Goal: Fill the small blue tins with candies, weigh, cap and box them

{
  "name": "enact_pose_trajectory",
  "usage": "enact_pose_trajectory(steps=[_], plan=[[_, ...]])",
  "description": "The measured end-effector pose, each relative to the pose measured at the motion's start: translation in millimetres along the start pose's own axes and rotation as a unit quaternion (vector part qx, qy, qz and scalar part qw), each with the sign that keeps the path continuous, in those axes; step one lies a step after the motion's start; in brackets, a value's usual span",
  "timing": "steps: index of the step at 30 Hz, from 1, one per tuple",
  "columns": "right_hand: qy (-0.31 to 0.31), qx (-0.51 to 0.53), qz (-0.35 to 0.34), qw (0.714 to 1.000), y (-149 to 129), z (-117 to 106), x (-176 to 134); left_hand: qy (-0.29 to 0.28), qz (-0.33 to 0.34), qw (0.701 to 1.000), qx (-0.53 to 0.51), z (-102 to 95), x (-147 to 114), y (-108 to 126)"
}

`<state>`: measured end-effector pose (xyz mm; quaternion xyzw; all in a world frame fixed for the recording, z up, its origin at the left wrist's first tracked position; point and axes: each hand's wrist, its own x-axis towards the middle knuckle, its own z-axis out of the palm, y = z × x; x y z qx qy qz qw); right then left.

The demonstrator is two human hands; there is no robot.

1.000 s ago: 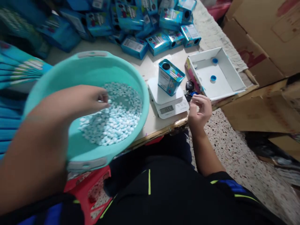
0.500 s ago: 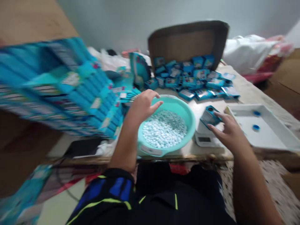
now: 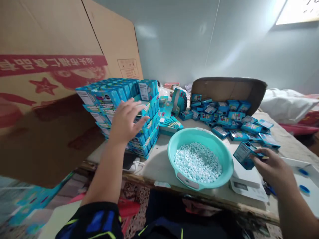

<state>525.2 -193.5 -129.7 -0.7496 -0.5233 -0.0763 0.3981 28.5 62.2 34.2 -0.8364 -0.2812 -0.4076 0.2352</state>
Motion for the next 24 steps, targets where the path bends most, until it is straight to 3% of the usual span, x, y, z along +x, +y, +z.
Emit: enact_pose_trajectory(steps=[2, 3, 5, 7, 12, 16, 20, 24], plan=[[0.077, -0.02, -0.008, 0.997, -38, 5, 21, 0.013, 0.03, 0.999, 0.012, 29.1, -1, -4], [0.103, 0.011, -0.047, 0.994, -59, 8, 32, 0.043, 0.029, 0.998, 0.028, 42.5, -3, -6], [0.111, 0.123, -0.151, 0.974, -105, 13, 57, 0.117, 0.01, 0.992, 0.054, 63.0, -8, -9], [0.105, 0.18, -0.182, 0.961, -151, 17, 84, 0.157, -0.004, 0.987, 0.047, 73.3, -12, -10], [0.082, 0.229, -0.151, 0.958, -255, 32, 156, 0.187, -0.016, 0.981, 0.05, 75.2, -13, -5], [0.024, 0.313, -0.258, 0.914, -329, 71, 208, 0.195, -0.023, 0.978, 0.063, 77.1, -13, -2], [-0.044, 0.233, -0.333, 0.912, -392, 129, 236, 0.198, -0.029, 0.978, 0.055, 77.2, -14, 1], [-0.042, 0.126, -0.377, 0.916, -421, 168, 242, 0.195, -0.029, 0.979, 0.054, 74.0, -14, 4]])
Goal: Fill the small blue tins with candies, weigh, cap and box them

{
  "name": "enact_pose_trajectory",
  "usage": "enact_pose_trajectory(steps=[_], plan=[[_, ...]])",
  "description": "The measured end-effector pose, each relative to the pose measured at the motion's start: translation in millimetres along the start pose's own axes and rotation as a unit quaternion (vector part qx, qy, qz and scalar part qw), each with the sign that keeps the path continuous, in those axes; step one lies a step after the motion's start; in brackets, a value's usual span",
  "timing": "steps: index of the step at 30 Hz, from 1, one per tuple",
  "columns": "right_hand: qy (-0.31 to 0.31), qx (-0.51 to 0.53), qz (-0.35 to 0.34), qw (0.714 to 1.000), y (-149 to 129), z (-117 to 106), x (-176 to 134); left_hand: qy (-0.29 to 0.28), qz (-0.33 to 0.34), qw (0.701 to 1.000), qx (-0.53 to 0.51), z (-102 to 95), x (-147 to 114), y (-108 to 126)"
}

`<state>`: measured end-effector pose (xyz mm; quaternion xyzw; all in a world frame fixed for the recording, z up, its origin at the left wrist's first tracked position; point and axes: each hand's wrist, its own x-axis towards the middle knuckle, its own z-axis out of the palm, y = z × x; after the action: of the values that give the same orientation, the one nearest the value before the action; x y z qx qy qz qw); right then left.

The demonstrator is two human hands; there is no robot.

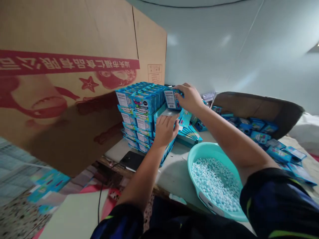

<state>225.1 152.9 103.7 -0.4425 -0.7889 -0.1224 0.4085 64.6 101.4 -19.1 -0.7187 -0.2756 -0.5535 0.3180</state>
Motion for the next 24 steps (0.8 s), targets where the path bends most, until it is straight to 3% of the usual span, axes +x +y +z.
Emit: enact_pose_trajectory(steps=[7, 12, 17, 21, 24], plan=[[0.072, -0.041, 0.016, 0.996, 2, 9, -13, -0.011, -0.013, 1.0, 0.013, -1.1, 3, 3], [0.06, -0.038, 0.027, 0.997, 6, 20, -20, 0.011, -0.024, 1.0, -0.008, -0.3, 5, 6], [-0.001, 0.033, 0.016, 0.999, 13, 26, -21, -0.007, -0.034, 0.999, 0.007, 1.8, 4, 4], [0.037, 0.043, 0.0, 0.998, 12, 26, -28, 0.006, -0.052, 0.999, -0.012, 4.7, 3, 2], [0.043, 0.017, -0.044, 0.998, 36, 16, -48, 0.02, -0.068, 0.996, -0.055, 5.8, 2, 1]])
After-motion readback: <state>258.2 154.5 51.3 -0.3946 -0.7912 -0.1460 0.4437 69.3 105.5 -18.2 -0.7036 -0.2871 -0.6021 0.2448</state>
